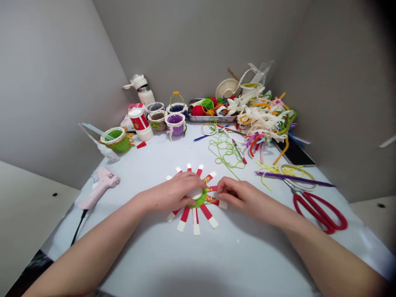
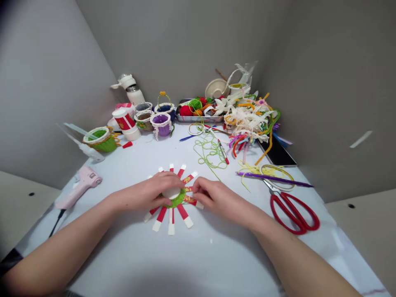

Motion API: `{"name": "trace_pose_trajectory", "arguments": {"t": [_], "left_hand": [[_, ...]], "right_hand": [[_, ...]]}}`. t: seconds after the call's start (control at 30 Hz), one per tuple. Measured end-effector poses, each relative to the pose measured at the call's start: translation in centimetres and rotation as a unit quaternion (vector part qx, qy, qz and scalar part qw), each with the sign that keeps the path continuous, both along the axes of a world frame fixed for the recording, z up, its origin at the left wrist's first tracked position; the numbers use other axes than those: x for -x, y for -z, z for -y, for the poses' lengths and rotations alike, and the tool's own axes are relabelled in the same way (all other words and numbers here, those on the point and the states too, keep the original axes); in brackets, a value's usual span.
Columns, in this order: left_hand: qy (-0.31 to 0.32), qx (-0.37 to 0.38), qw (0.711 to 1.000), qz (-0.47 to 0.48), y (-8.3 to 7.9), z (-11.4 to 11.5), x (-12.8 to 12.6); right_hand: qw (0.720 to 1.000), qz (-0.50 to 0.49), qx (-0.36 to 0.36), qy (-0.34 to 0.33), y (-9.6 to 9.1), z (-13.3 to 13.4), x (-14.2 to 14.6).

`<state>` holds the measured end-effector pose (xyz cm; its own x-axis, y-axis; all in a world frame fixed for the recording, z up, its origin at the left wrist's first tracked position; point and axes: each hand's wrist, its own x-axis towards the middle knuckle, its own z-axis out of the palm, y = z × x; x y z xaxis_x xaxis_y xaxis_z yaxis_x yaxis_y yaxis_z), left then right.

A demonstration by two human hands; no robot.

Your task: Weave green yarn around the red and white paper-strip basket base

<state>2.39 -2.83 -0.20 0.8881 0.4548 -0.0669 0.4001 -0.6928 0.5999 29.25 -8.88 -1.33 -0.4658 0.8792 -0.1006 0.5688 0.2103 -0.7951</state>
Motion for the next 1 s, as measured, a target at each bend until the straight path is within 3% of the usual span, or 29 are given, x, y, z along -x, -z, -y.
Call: {"name": "trace_pose_trajectory", "arguments": {"t": [0.07, 0.3, 0.7, 1.0], "left_hand": [[0.003, 0.001, 1.0, -0.011, -0.2, -0.2, 0.3], [0.043, 0.001, 0.999, 0.003, 0.0, -0.6, 0.9], [-0.04, -0.05, 0.997, -0.03, -0.6, 0.4, 0.2], [0.028, -0.03, 0.999, 0.002, -0.5, -1.2, 1.4]], "right_hand": [[1.0, 0.006, -0.004, 0.009, 0.0, -0.3, -0.2], [0.991, 0.057, -0.121, -0.01, 0.4, -1.0, -0.7], [0.981, 0.092, -0.171, -0.002, 1.1, -0.9, -0.4], [0.976, 0.064, -0.185, -0.099, 0.5, 0.3, 0.1]]}}
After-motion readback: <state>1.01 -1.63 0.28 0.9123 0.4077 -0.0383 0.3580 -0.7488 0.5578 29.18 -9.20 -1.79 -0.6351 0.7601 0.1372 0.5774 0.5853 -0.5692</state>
